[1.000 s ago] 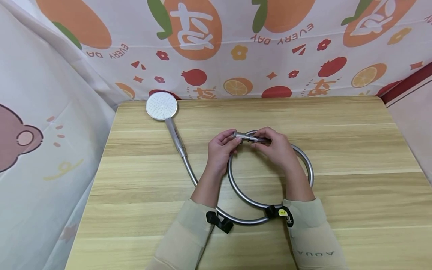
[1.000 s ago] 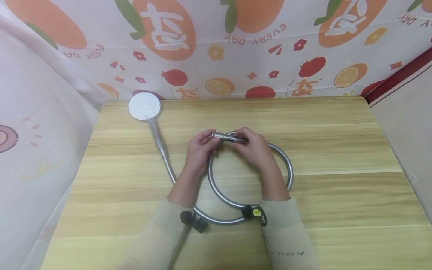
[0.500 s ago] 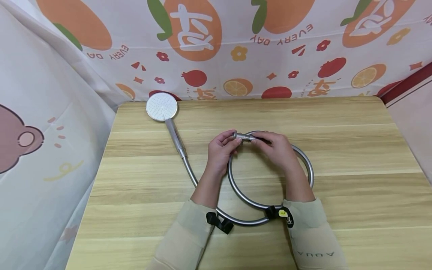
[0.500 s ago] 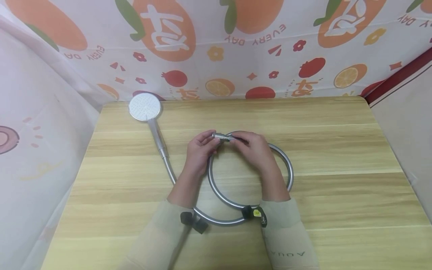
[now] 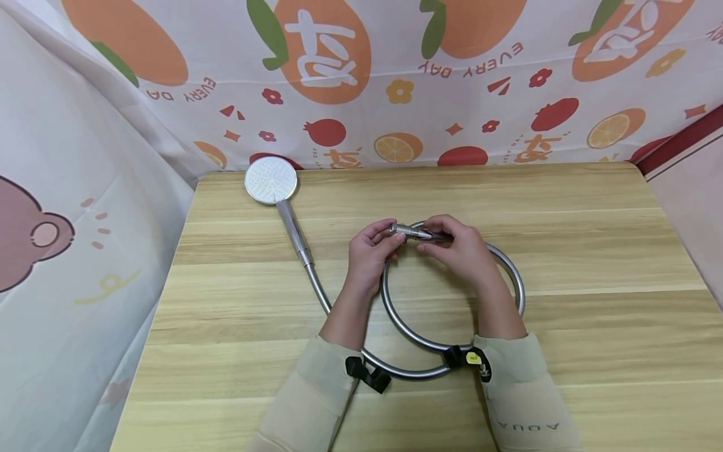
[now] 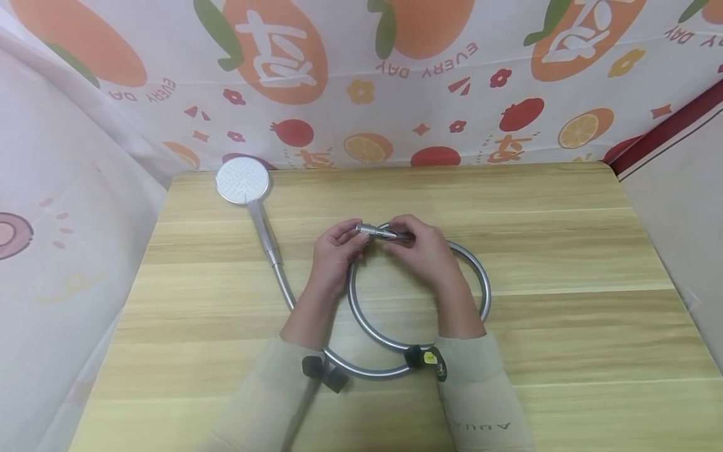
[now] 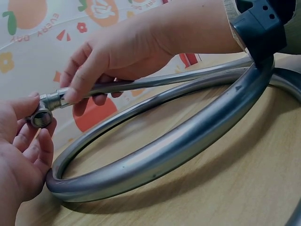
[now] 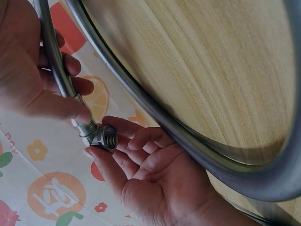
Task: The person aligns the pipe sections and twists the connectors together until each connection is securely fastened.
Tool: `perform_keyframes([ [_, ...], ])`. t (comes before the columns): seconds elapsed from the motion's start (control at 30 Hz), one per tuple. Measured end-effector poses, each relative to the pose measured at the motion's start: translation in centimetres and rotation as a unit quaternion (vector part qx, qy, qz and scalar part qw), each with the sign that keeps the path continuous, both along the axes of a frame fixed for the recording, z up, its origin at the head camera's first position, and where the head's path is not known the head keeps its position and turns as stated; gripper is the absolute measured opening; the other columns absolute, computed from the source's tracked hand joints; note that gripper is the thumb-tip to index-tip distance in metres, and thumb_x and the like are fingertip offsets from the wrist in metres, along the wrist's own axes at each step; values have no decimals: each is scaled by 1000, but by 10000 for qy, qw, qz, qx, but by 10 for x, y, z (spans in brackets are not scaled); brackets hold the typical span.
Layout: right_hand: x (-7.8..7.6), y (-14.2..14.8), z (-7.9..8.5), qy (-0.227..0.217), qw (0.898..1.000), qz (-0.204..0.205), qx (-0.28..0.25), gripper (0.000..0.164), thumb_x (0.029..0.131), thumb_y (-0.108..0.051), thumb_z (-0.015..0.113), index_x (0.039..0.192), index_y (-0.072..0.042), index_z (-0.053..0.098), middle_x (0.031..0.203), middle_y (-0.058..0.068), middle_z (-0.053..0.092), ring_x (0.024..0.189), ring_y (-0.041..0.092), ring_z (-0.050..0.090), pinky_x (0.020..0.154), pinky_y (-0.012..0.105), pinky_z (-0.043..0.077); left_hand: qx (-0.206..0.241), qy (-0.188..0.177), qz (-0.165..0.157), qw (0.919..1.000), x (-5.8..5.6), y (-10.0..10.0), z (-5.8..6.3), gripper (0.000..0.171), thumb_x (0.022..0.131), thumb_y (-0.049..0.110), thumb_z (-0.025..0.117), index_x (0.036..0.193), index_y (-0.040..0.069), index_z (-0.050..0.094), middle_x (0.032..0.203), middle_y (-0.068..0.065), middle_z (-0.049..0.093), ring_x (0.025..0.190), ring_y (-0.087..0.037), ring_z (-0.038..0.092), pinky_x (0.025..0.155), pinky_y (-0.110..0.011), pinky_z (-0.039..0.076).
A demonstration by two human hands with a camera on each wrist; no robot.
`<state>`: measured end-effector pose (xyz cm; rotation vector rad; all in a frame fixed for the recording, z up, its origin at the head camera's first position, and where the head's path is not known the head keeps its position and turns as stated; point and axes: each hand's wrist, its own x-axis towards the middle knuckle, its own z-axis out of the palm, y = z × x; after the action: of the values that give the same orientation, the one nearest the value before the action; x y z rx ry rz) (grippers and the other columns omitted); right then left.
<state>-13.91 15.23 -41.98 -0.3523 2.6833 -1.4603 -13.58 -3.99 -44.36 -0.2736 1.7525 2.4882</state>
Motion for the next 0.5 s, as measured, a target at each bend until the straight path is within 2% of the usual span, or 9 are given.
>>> perform_keyframes([
  [0.23, 0, -1, -1, 102, 9999, -56, 6, 26, 85, -16, 79, 107, -16, 65, 104, 1, 70, 96, 16, 66, 87, 38, 57, 49, 5, 3, 10000, 0, 0, 0, 40, 84, -3, 73, 122, -7, 62, 87, 5, 72, 70, -6, 65, 51, -21, 49],
  [0.5, 1, -1, 3, -74, 9999, -55, 132, 26, 89, -26, 75, 112, -15, 69, 109, 3, 71, 102, 19, 65, 92, 41, 56, 63, 43, -8, 10000, 0, 0, -1, 40, 84, -2, 73, 122, -8, 61, 87, 4, 71, 69, -7, 64, 52, -21, 49],
])
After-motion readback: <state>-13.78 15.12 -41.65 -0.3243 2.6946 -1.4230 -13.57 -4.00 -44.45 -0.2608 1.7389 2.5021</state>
